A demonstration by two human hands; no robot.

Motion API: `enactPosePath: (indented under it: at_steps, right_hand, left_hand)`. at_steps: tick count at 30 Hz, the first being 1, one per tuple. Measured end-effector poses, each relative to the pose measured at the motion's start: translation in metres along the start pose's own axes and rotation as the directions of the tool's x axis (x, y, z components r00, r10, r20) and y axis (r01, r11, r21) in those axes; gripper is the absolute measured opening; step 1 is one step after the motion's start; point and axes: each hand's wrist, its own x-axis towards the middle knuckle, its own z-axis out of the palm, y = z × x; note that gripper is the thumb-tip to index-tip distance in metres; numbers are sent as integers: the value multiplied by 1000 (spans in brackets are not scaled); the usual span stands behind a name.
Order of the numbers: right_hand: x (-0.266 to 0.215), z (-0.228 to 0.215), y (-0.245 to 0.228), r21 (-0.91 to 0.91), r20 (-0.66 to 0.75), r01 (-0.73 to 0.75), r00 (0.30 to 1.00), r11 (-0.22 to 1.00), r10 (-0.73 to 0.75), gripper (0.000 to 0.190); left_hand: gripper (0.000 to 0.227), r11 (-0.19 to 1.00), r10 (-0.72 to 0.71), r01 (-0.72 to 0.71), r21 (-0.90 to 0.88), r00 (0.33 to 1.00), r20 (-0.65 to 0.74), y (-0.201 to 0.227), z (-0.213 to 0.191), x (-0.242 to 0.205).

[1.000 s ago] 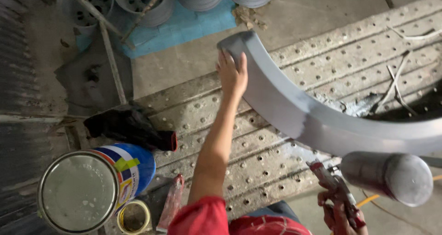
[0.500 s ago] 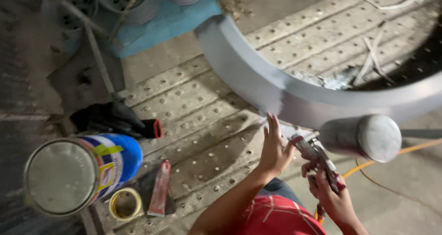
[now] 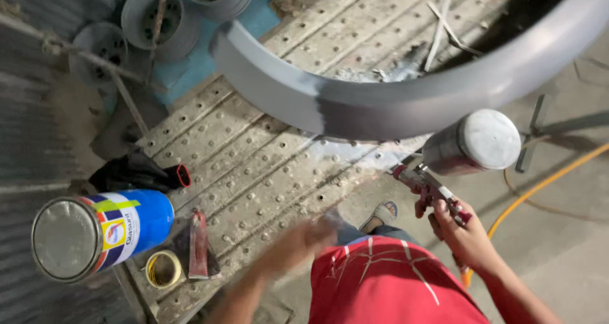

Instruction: The person uses a spray gun to apply gray paint to a curved metal part resting on a perforated metal table. The person moves the spray gun along the length of the part, covering both the outer and inner surfaces with multiple passes.

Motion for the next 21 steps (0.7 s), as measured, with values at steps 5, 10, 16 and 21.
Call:
enactPosePath:
  at_steps: [5, 10, 16, 21]
  right_hand:
    - [-18, -50, 24, -142, -3, 236, 971, 961, -239, 33]
    - [-34, -87, 29, -129, -150, 240, 954, 962, -259, 28]
    - [-25, -112, 14, -116, -440, 168, 875, 979, -202, 25]
    - [-1, -136, -10, 42, -616, 19, 788, 999, 11, 29]
  left_hand:
    - [105, 224, 340, 2, 975, 937, -80, -30, -77, 146]
    - [112, -130, 269, -242, 962, 925, 269, -28, -34, 275]
    - [95, -196, 269, -497, 845, 802, 534, -35, 87, 460]
    - [83, -60, 380, -436, 898, 822, 424, -7, 159, 589]
